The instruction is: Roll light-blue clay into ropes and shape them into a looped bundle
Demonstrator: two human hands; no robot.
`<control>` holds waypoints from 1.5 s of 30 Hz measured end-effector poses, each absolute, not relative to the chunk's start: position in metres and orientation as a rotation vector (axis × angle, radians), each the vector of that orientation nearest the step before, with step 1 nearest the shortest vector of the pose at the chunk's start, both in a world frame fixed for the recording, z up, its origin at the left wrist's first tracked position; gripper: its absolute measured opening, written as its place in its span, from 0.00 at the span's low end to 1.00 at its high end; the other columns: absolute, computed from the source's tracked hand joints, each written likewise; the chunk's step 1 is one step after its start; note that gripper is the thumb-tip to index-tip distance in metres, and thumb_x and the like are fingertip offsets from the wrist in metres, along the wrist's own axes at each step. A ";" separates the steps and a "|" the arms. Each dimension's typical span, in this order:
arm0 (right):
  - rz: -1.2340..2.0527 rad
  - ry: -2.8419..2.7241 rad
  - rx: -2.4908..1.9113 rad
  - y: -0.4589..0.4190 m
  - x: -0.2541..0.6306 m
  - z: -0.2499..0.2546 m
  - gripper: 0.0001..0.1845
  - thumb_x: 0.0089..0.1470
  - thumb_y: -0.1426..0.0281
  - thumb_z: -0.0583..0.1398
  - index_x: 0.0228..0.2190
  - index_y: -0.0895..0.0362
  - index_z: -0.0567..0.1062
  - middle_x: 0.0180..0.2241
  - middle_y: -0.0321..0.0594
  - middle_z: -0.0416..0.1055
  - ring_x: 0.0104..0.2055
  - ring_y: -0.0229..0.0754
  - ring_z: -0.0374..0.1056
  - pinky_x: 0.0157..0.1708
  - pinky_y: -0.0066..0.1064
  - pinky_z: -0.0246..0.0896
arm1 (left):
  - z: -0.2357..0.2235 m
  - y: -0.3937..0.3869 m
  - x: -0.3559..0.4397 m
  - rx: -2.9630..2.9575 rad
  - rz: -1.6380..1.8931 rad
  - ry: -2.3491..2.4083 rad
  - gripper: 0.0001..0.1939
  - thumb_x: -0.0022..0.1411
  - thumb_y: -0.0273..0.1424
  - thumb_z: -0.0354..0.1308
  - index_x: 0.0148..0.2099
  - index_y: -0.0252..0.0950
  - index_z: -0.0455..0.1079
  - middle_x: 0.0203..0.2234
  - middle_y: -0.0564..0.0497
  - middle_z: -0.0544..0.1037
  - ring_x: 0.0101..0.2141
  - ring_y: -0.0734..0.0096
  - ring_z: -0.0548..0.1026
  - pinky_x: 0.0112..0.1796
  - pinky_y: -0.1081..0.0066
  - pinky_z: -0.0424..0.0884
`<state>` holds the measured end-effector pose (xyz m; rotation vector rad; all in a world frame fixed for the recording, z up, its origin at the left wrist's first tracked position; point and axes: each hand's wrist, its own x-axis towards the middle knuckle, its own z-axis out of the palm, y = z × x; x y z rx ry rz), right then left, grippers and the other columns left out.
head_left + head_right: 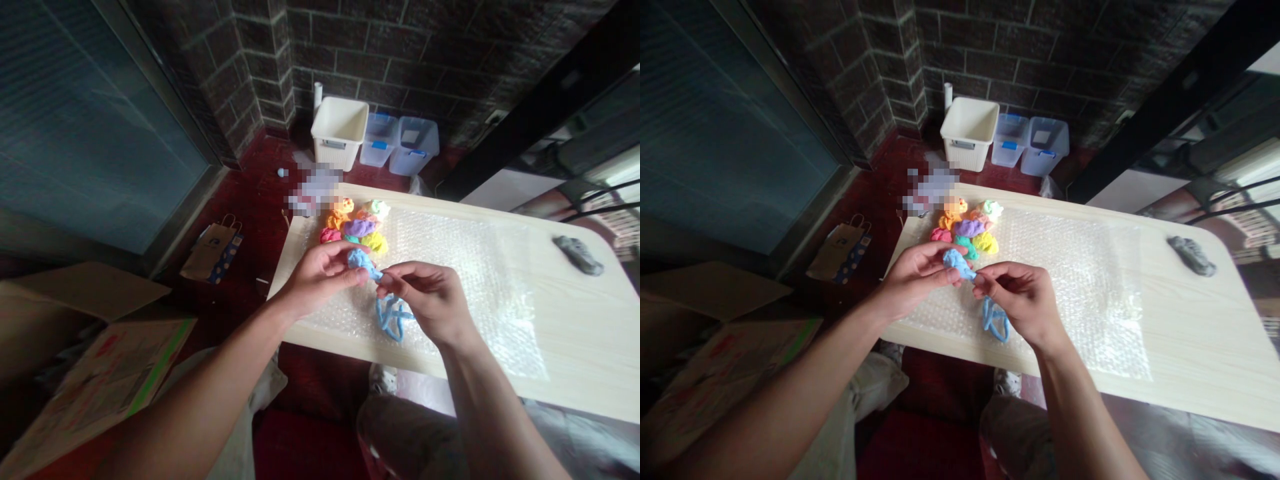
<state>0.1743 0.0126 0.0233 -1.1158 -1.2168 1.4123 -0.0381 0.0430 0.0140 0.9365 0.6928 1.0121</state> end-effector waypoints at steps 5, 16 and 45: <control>1.423 -1.252 -1.162 0.013 0.169 0.029 0.07 0.54 0.65 0.75 0.35 0.54 0.87 0.30 0.40 0.84 0.30 0.39 0.78 0.33 0.28 0.73 | 0.014 0.045 -0.038 0.942 1.033 0.712 0.18 0.49 0.29 0.79 0.42 0.34 0.81 0.35 0.50 0.83 0.37 0.69 0.80 0.42 0.71 0.75; 1.434 -1.266 -1.150 0.010 0.152 0.029 0.12 0.55 0.60 0.74 0.33 0.56 0.86 0.30 0.42 0.84 0.32 0.40 0.78 0.35 0.30 0.73 | 0.010 0.037 -0.026 0.796 1.131 0.624 0.15 0.58 0.36 0.76 0.41 0.36 0.77 0.34 0.49 0.84 0.38 0.66 0.83 0.46 0.65 0.77; 1.011 -1.577 -1.309 0.006 0.153 0.026 0.16 0.65 0.56 0.65 0.35 0.54 0.85 0.36 0.44 0.85 0.37 0.48 0.79 0.36 0.35 0.70 | 0.032 0.038 -0.034 0.596 1.072 0.640 0.10 0.62 0.34 0.63 0.32 0.35 0.69 0.24 0.51 0.73 0.27 0.72 0.72 0.32 0.71 0.70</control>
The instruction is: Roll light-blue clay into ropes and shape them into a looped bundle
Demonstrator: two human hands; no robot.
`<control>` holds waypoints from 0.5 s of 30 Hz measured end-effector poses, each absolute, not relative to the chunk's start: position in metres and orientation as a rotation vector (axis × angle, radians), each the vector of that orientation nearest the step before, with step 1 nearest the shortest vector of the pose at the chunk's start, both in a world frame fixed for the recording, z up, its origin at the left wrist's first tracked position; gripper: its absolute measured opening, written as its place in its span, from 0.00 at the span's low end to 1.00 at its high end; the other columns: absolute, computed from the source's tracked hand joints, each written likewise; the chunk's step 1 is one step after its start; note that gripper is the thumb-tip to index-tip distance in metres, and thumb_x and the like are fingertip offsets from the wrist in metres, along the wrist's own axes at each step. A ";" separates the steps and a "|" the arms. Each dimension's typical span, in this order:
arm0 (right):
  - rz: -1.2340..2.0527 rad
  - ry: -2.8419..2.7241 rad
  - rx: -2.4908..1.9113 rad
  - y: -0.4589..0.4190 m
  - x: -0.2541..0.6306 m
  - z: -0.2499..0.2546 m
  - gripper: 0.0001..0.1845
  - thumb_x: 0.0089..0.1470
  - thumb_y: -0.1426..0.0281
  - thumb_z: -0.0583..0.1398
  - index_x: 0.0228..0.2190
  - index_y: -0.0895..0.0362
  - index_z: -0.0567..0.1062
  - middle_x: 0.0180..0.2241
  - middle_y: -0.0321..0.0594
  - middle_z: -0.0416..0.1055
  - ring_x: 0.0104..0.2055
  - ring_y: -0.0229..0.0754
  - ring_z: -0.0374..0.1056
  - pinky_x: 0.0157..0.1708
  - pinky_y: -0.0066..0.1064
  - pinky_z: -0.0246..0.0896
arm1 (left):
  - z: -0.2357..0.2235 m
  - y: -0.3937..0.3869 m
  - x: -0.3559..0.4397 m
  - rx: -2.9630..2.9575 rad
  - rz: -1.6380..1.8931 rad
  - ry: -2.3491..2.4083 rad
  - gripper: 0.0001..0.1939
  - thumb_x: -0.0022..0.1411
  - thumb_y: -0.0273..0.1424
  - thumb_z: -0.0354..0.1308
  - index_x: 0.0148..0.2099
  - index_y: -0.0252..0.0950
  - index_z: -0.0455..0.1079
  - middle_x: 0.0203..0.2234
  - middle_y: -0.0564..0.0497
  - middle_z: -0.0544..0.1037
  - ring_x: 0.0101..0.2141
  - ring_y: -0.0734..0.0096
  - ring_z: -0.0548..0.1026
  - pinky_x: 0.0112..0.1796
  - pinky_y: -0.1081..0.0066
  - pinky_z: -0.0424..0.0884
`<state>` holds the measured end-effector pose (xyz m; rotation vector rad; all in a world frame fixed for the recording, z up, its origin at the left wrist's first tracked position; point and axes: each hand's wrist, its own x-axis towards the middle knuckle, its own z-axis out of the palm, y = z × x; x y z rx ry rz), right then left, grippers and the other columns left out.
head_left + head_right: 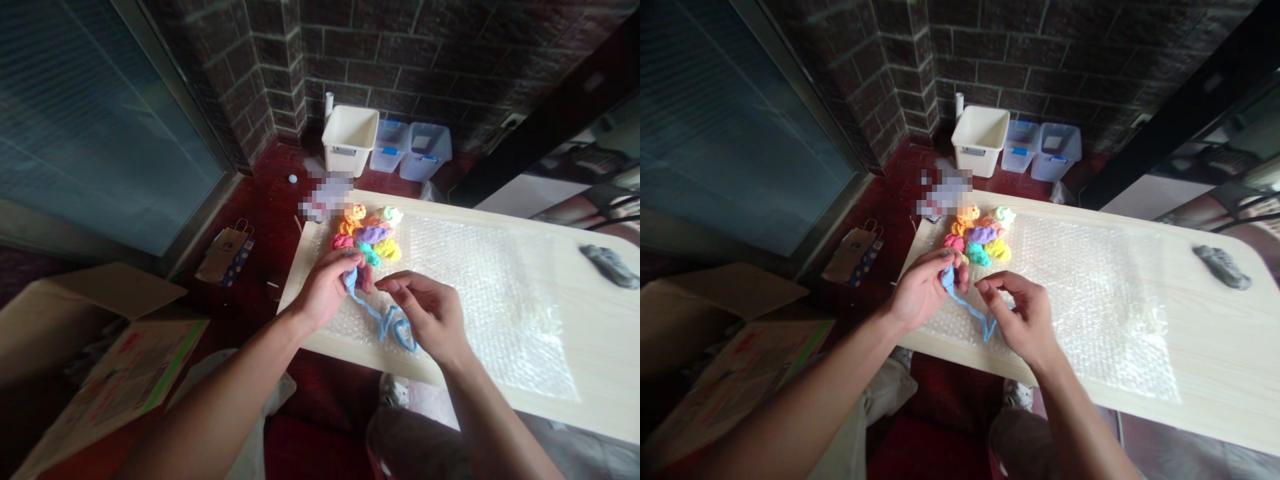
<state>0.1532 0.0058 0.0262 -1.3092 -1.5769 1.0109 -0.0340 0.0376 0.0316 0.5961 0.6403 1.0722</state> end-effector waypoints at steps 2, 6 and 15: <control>1.002 -1.564 -1.316 0.006 0.154 0.027 0.16 0.65 0.55 0.65 0.34 0.54 0.85 0.36 0.44 0.85 0.37 0.48 0.79 0.35 0.35 0.70 | 0.032 0.038 -0.037 0.519 1.018 0.649 0.08 0.59 0.33 0.62 0.31 0.35 0.69 0.20 0.55 0.67 0.20 0.77 0.64 0.25 0.74 0.64; 1.000 -1.563 -1.314 0.006 0.154 0.027 0.18 0.64 0.54 0.65 0.33 0.55 0.86 0.36 0.46 0.85 0.37 0.49 0.80 0.34 0.35 0.71 | 0.035 0.039 -0.038 0.454 0.997 0.739 0.21 0.61 0.40 0.62 0.23 0.38 0.57 0.13 0.63 0.50 0.13 0.83 0.45 0.16 0.77 0.45; 1.009 -1.598 -1.313 0.005 0.153 0.025 0.19 0.65 0.53 0.64 0.33 0.54 0.86 0.35 0.45 0.85 0.35 0.48 0.79 0.30 0.33 0.71 | 0.036 0.039 -0.029 0.537 1.065 0.924 0.33 0.64 0.52 0.63 0.21 0.40 0.49 0.10 0.64 0.48 0.10 0.85 0.44 0.13 0.79 0.42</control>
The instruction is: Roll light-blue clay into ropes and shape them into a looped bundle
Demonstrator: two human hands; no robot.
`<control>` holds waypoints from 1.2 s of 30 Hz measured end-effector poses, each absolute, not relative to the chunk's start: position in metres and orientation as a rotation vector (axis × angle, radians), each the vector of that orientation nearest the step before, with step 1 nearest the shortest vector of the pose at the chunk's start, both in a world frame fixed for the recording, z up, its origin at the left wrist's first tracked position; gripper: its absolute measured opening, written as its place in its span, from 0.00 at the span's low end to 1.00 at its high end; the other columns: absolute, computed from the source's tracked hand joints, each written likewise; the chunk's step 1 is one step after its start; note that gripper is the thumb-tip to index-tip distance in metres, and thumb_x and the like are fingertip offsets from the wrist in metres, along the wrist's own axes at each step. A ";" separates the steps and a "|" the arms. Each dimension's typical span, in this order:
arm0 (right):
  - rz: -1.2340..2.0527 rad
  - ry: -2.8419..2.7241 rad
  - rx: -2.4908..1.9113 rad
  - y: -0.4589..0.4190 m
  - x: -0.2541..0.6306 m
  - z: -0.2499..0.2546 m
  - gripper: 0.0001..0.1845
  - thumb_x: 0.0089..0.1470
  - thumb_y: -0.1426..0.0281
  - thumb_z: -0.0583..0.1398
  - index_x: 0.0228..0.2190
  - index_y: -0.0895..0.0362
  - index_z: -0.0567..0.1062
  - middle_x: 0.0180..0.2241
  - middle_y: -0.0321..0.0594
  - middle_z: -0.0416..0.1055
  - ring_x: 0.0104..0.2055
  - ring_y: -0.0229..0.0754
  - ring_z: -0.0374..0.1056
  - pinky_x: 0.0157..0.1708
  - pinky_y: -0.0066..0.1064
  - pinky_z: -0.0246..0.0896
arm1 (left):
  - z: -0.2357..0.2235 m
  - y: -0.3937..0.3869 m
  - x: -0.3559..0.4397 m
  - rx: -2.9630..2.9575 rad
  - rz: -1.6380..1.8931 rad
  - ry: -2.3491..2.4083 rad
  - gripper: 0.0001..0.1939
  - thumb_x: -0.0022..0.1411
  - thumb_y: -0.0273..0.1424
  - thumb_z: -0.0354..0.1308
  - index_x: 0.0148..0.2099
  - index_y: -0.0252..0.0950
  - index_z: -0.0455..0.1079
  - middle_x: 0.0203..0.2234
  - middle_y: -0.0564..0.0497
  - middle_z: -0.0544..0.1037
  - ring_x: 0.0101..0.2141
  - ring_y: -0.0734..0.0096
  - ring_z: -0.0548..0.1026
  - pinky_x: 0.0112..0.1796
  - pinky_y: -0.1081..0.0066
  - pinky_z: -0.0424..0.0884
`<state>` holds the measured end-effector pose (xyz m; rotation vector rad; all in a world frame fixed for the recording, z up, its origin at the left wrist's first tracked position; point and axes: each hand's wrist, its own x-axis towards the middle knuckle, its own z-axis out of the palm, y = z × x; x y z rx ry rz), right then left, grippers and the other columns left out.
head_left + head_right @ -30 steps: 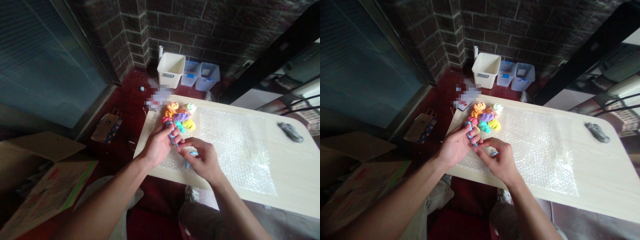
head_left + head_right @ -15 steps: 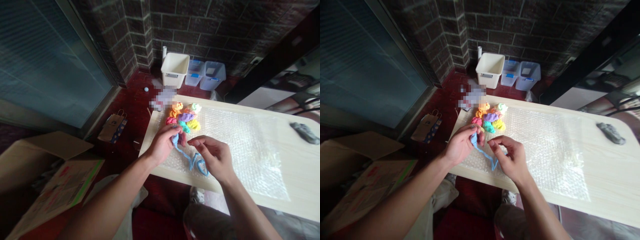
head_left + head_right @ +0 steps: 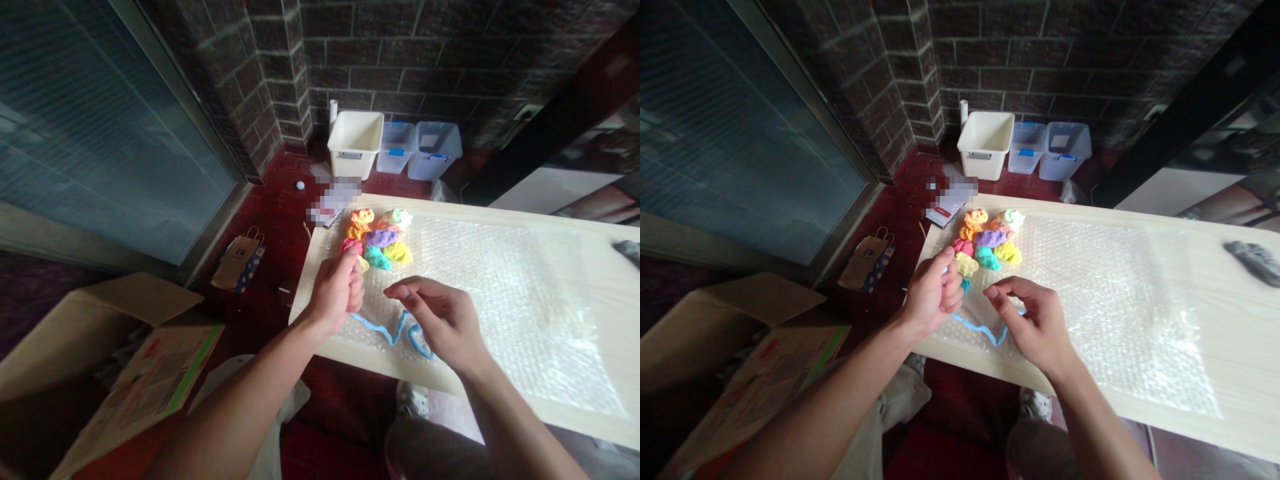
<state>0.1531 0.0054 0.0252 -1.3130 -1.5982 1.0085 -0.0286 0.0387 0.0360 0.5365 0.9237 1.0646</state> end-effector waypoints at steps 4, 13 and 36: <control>0.994 -1.605 -1.312 0.006 0.153 0.027 0.20 0.65 0.53 0.64 0.33 0.54 0.86 0.35 0.45 0.85 0.35 0.48 0.80 0.28 0.32 0.70 | 0.037 0.039 -0.029 0.574 1.078 0.932 0.35 0.62 0.55 0.64 0.21 0.40 0.49 0.09 0.64 0.48 0.10 0.86 0.45 0.13 0.80 0.43; 1.001 -1.600 -1.318 0.005 0.155 0.027 0.19 0.65 0.54 0.64 0.33 0.55 0.86 0.34 0.45 0.85 0.35 0.48 0.79 0.29 0.33 0.70 | 0.040 0.041 -0.028 0.645 1.074 0.977 0.38 0.58 0.60 0.64 0.19 0.40 0.49 0.09 0.64 0.46 0.09 0.86 0.45 0.12 0.80 0.43; 1.123 -1.970 -1.319 -0.005 0.123 0.018 0.17 0.71 0.59 0.58 0.36 0.55 0.80 0.32 0.39 0.82 0.30 0.42 0.74 0.33 0.34 0.64 | 0.044 0.052 -0.051 0.256 1.140 0.506 0.18 0.74 0.40 0.50 0.34 0.35 0.68 0.25 0.52 0.68 0.26 0.73 0.69 0.36 0.67 0.76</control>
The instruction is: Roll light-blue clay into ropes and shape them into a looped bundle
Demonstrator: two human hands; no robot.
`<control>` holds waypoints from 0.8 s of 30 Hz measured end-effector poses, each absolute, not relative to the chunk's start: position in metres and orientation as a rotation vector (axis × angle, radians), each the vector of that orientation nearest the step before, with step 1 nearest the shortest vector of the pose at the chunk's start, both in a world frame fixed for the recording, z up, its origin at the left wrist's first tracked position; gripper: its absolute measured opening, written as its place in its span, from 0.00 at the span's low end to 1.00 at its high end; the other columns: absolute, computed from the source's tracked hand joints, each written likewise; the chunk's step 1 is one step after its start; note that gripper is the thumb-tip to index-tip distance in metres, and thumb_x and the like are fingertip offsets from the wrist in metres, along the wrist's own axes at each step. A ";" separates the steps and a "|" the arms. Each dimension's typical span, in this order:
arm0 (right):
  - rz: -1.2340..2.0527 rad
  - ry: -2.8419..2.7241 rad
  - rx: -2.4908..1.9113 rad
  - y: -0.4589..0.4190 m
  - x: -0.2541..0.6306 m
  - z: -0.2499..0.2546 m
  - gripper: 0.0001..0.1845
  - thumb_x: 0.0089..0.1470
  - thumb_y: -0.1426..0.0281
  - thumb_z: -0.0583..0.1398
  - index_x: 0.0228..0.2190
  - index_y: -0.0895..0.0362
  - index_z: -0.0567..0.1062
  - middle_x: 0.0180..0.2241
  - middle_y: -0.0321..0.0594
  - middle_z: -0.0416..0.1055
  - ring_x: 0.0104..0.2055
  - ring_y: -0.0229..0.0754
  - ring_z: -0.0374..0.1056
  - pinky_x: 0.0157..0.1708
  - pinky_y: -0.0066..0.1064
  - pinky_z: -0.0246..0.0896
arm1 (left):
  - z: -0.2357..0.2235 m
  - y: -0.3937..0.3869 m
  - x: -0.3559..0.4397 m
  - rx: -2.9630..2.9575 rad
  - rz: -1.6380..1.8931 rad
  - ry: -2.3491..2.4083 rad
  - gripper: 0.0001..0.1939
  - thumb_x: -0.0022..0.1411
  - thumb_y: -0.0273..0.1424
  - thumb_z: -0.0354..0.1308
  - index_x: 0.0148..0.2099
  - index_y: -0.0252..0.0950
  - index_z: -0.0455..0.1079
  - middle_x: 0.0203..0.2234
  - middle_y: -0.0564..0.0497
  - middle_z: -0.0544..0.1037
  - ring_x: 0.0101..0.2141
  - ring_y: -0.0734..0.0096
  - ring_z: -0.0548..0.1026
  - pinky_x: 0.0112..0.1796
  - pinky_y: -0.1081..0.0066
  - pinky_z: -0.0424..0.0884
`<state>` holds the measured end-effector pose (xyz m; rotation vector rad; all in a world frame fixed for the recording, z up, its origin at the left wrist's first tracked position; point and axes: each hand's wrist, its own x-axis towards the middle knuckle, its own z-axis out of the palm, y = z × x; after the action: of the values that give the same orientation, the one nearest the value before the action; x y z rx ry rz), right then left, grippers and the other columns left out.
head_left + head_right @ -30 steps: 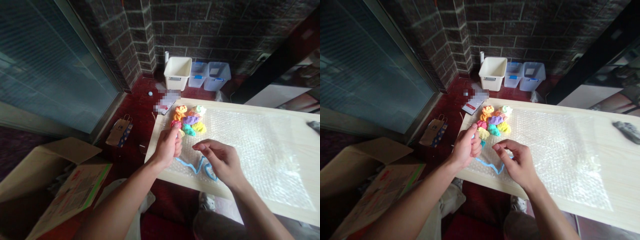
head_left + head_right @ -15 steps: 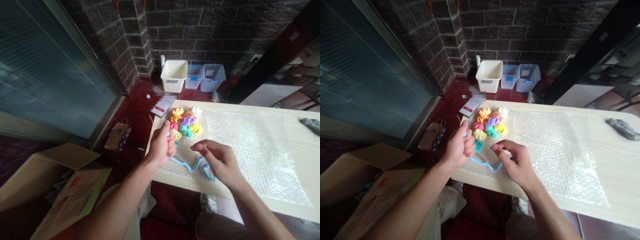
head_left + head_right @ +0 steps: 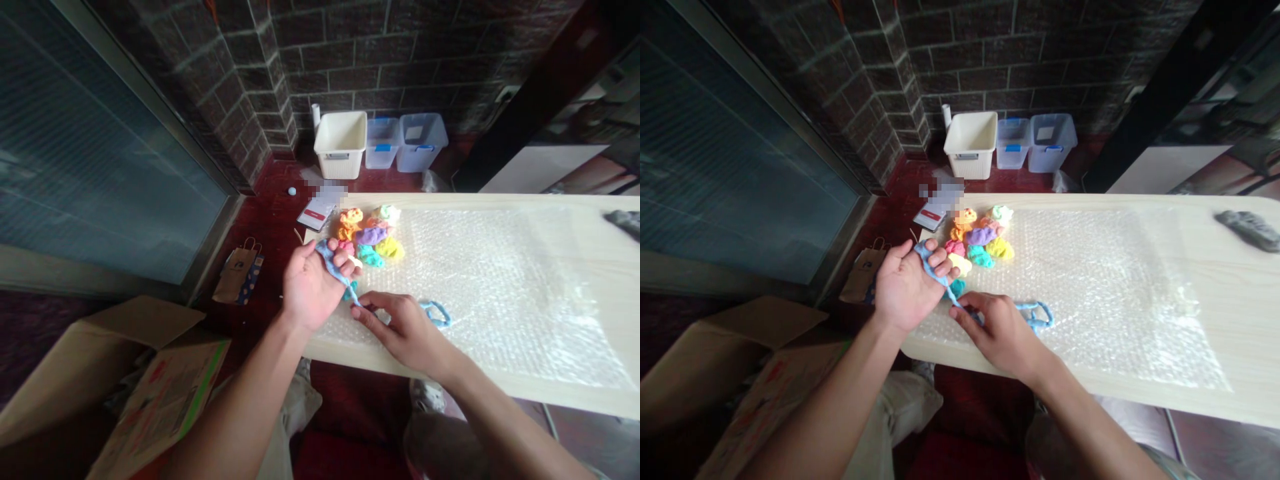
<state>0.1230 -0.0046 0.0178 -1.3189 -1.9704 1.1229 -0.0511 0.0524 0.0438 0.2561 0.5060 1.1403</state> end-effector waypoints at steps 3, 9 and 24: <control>1.137 -1.999 -1.311 -0.004 0.123 0.017 0.18 0.72 0.58 0.57 0.35 0.55 0.79 0.30 0.37 0.80 0.29 0.41 0.73 0.32 0.33 0.62 | 0.042 0.052 -0.050 0.277 1.132 0.505 0.09 0.72 0.33 0.54 0.40 0.34 0.71 0.32 0.49 0.73 0.32 0.70 0.73 0.40 0.67 0.76; 1.121 -1.897 -1.289 -0.004 0.127 0.021 0.15 0.67 0.57 0.63 0.45 0.55 0.82 0.42 0.42 0.84 0.40 0.47 0.80 0.34 0.32 0.70 | 0.040 0.052 -0.054 0.292 1.108 0.486 0.04 0.70 0.30 0.60 0.41 0.34 0.72 0.30 0.53 0.70 0.27 0.77 0.69 0.30 0.75 0.68; 1.009 -0.979 -1.077 0.022 0.180 0.024 0.18 0.67 0.64 0.61 0.29 0.56 0.85 0.28 0.42 0.80 0.34 0.42 0.77 0.36 0.33 0.70 | 0.053 0.054 -0.051 0.223 1.161 0.905 0.31 0.75 0.41 0.50 0.20 0.39 0.44 0.11 0.62 0.44 0.11 0.81 0.43 0.15 0.74 0.39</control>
<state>0.1804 0.0218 0.0244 -1.0770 -0.9789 1.0095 -0.0514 0.0538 0.0526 0.2229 0.9046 1.1610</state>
